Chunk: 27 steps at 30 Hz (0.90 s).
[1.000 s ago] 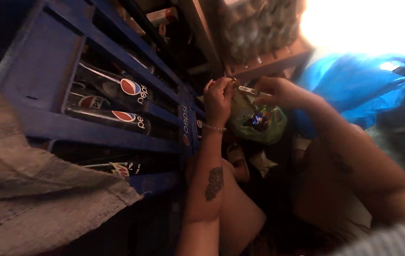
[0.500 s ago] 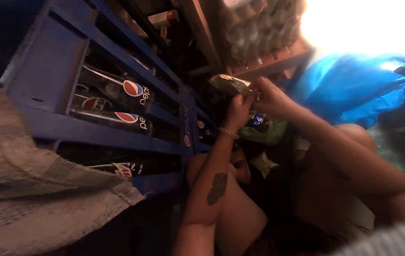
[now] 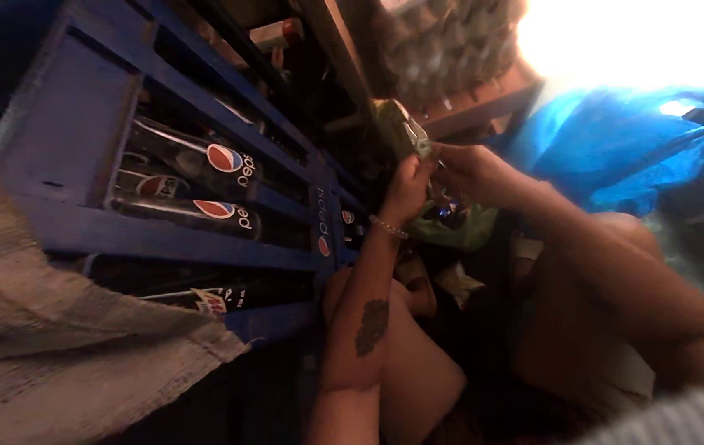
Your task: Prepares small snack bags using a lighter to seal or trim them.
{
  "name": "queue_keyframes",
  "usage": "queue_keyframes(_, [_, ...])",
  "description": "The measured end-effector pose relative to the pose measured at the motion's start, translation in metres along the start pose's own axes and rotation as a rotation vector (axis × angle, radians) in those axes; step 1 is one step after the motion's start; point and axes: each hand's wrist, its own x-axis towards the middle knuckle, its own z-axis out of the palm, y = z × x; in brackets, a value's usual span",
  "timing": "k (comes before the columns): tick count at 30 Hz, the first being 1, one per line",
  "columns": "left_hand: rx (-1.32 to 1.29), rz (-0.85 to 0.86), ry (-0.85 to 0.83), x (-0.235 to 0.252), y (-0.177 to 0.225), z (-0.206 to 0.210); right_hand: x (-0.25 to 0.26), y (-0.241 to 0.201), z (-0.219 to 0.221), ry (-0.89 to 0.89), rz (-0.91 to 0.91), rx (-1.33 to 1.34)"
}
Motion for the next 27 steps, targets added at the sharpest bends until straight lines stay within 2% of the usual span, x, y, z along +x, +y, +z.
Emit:
queue_keyframes(7, [0.014,0.108,-0.038,-0.002,-0.012,-0.014,0.000,0.010,-0.011,-0.044,-0.125,-0.049])
queue_keyframes(8, [0.000,0.121,-0.056,-0.003,-0.014,-0.016,-0.001,0.013,-0.015,0.008,-0.150,-0.055])
queue_keyframes(12, [-0.147,0.161,-0.158,-0.008,-0.009,-0.012,0.001,0.016,-0.026,0.426,-0.246,0.075])
queue_keyframes(14, [-0.182,0.122,-0.153,-0.010,-0.005,-0.005,0.002,0.015,-0.030,0.474,-0.268,0.229])
queue_keyframes(17, [-0.172,0.121,-0.149,-0.012,-0.006,0.003,0.005,0.015,-0.028,0.432,-0.280,0.400])
queue_keyframes(23, [-0.119,0.215,-0.222,-0.016,-0.007,0.001,0.007,0.015,-0.029,0.308,-0.272,0.504])
queue_keyframes(27, [-0.099,0.254,-0.288,-0.016,-0.008,-0.005,0.005,0.017,-0.032,0.163,-0.226,0.662])
